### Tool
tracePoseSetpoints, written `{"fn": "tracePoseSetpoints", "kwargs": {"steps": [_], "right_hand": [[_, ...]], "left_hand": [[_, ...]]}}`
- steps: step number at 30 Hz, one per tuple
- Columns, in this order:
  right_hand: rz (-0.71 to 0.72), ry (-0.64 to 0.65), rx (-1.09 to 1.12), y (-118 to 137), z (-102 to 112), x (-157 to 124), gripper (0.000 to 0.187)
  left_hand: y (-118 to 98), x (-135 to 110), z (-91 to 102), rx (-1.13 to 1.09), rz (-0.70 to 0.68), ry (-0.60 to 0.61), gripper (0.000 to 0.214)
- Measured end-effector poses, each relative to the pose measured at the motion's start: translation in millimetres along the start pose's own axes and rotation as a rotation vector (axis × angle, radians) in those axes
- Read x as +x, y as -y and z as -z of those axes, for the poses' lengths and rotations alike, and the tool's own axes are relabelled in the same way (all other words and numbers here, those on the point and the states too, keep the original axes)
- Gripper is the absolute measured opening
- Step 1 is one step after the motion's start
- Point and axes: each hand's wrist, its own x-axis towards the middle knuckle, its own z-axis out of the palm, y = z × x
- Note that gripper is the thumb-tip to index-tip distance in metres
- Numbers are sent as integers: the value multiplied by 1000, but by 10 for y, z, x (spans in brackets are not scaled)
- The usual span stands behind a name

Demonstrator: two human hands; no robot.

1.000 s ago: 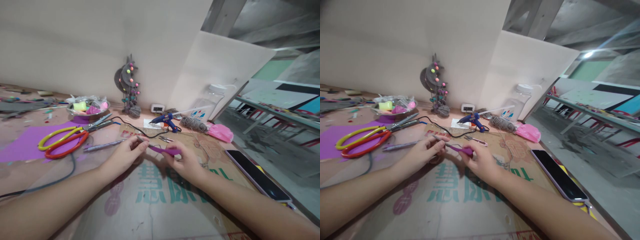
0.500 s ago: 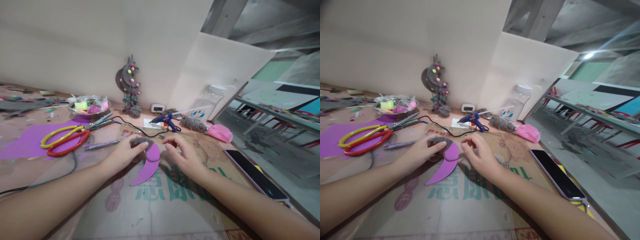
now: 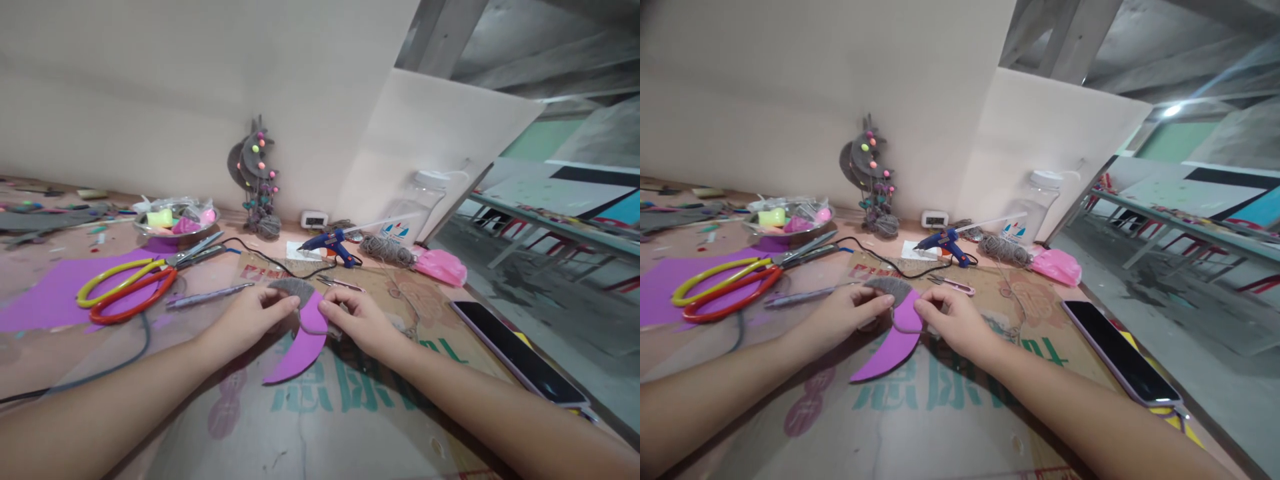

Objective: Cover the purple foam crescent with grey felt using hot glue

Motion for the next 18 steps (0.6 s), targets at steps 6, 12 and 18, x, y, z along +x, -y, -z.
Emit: {"fn": "tracePoseSetpoints", "kwargs": {"steps": [6,12,18], "right_hand": [[-16,20,41,-36,-18,9,30],[30,58,-17,-20,-16,11,32],[24,70,-14,-17,-26,4,35]], "left_hand": [[-23,-25,7,-10,-3,15,29],[-39,-41,-12,-78,-38,25,18],[-51,-32,5,-79,-99,20,15]]}}
